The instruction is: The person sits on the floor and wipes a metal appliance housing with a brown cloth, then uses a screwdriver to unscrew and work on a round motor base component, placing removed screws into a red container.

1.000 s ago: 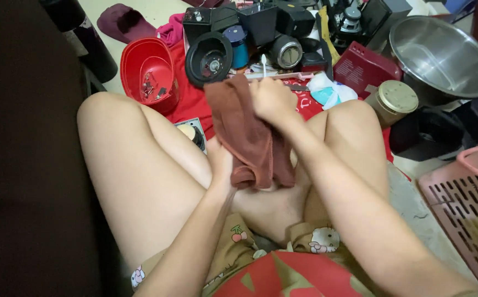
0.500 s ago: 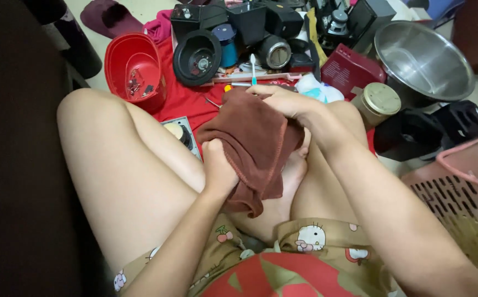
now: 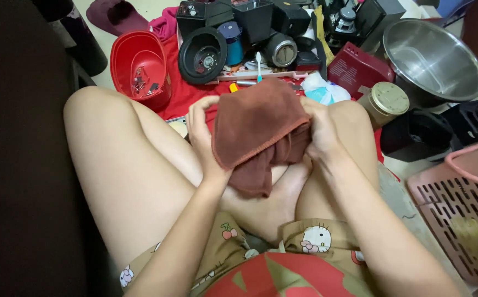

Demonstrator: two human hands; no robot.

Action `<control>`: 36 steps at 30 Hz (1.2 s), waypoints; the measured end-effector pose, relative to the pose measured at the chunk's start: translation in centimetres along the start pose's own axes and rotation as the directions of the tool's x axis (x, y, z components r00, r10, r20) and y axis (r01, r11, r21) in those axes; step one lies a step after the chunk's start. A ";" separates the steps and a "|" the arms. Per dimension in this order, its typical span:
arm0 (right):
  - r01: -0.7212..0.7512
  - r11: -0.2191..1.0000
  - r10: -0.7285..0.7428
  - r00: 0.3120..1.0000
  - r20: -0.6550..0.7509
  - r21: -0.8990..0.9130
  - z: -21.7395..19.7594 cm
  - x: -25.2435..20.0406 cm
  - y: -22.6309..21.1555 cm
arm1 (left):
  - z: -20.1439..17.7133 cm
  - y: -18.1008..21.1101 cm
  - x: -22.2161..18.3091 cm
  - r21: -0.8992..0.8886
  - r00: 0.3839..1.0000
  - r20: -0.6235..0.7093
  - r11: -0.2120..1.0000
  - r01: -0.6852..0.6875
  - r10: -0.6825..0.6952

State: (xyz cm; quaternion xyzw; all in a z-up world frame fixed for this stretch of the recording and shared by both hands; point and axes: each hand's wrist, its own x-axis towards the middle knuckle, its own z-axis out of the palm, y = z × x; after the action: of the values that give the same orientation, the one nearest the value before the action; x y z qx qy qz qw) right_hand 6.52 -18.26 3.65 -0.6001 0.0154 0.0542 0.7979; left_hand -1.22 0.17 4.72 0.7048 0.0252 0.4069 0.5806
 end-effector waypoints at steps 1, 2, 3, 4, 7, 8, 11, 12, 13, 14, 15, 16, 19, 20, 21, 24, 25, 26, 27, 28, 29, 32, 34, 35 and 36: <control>-0.002 1.000 0.002 1.000 0.001 0.001 0.4 -0.3 -0.1 | 0.3 -0.9 -0.5 0.002 1.000 0.000 1.000 0.001 -0.001; -0.002 1.000 0.001 1.000 -0.016 -0.019 0.9 -0.4 -0.3 | 0.7 -1.8 -0.9 -0.104 0.994 0.051 0.989 0.101 -0.096; -0.002 0.999 0.001 0.999 -0.033 -0.038 1.4 -0.6 -0.5 | 1.0 -2.7 -1.2 -0.202 0.976 0.112 0.958 0.204 -0.184; -0.001 0.999 -0.001 1.000 -0.031 -0.038 2.3 -0.8 -0.6 | 1.3 -2.3 -1.3 -0.202 0.977 0.110 0.958 0.202 -0.183; 0.001 0.995 -0.009 0.996 -0.084 -0.096 4.6 -1.4 -1.1 | 1.7 -0.7 -1.4 -0.445 0.815 0.340 0.684 0.579 -0.468; 0.005 0.992 -0.020 0.993 -0.118 -0.123 5.2 -1.6 -1.5 | 1.6 0.1 -1.2 -0.500 0.755 0.425 0.566 0.656 -0.499; 0.022 0.985 -0.056 0.980 -0.191 -0.171 6.1 -2.0 -2.7 | 2.4 -5.5 -1.8 -0.641 0.634 0.550 0.211 0.738 -0.544; 0.017 0.981 -0.061 0.973 -0.221 -0.195 6.4 -2.2 -2.8 | 2.5 -8.9 -2.3 -0.709 0.570 0.586 -0.025 0.704 -0.576; 0.021 0.981 -0.064 0.973 -0.223 -0.192 6.0 -2.6 -2.8 | 1.7 -7.3 -1.8 -0.708 0.571 0.588 -0.023 0.706 -0.572; 0.163 0.796 -0.309 0.938 -0.160 -0.583 5.6 -3.2 -2.5 | 0.8 -5.8 -1.6 -0.699 0.602 0.671 -0.100 0.708 -0.433; 0.253 0.445 -0.494 0.870 0.000 -0.859 5.1 -3.7 -2.3 | -0.1 -4.3 -1.3 -0.678 0.623 0.730 -0.174 0.714 -0.281; 0.251 0.446 -0.493 0.870 -0.002 -0.859 5.5 -4.1 -3.0 | 0.5 -3.8 -1.5 -0.676 0.622 0.731 -0.175 0.716 -0.281; 0.645 0.297 -0.620 0.691 0.372 -0.704 7.2 -5.8 -5.5 | 1.9 -2.4 -1.8 -0.700 0.383 0.613 -0.252 0.668 -0.691; 0.658 0.277 -0.510 0.718 0.473 -0.700 8.2 -6.7 -6.5 | 1.8 -2.0 -1.7 -0.680 0.410 0.634 -0.220 0.699 -0.656; 0.672 0.260 -0.388 0.730 0.562 -0.694 9.3 -7.5 -7.5 | 1.7 -1.7 -1.6 -0.660 0.435 0.654 -0.186 0.728 -0.619; 0.708 0.308 -0.087 0.686 0.722 -0.636 9.2 -7.1 -7.8 | 0.7 -0.8 -1.2 -0.598 0.489 0.713 -0.071 0.798 -0.502; 0.708 0.308 -0.088 0.687 0.722 -0.636 8.5 -6.5 -6.9 | 0.5 -0.6 -1.0 -0.597 0.489 0.714 -0.071 0.799 -0.502; 0.680 0.410 -0.053 0.683 0.728 -0.608 7.9 -5.8 -6.0 | 0.1 -0.4 -1.0 -0.566 0.505 0.742 -0.009 0.824 -0.441; 0.641 0.508 -0.019 0.676 0.736 -0.575 7.3 -5.2 -5.1 | -0.3 -0.3 -0.9 -0.536 0.515 0.769 0.056 0.842 -0.378; 0.640 0.510 -0.017 0.676 0.737 -0.575 7.5 -5.2 -5.0 | -0.5 -0.3 -0.9 -0.536 0.514 0.768 0.056 0.842 -0.381; 0.624 0.535 -0.028 0.687 0.726 -0.570 7.7 -5.2 -4.9 | -0.8 -0.3 -0.9 -0.506 0.517 0.794 0.123 0.854 -0.319; 0.576 0.601 -0.053 0.720 0.692 -0.553 7.9 -5.3 -4.5 | -0.4 -0.6 -0.8 -0.446 0.406 0.729 0.068 0.892 -0.551; 0.549 0.637 -0.065 0.738 0.672 -0.541 8.2 -5.7 -4.2 | 1.0 -3.4 -0.8 -0.446 0.235 0.582 -0.064 0.893 -0.779; 0.524 0.669 -0.078 0.754 0.652 -0.527 8.5 -6.0 -3.9 | 2.0 -6.1 -0.9 -0.402 0.227 0.640 -0.069 0.913 -0.734; 0.498 0.702 -0.087 0.769 0.633 -0.509 8.8 -6.2 -3.5 | 2.8 -8.9 -0.9 -0.358 0.215 0.692 -0.070 0.931 -0.689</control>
State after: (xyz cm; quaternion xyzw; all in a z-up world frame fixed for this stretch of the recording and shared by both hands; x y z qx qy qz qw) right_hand 0.34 -11.16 10.04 -0.7886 -0.3417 0.0966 0.5021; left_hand 3.75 0.31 -3.24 0.2787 0.1941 -0.1774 0.9237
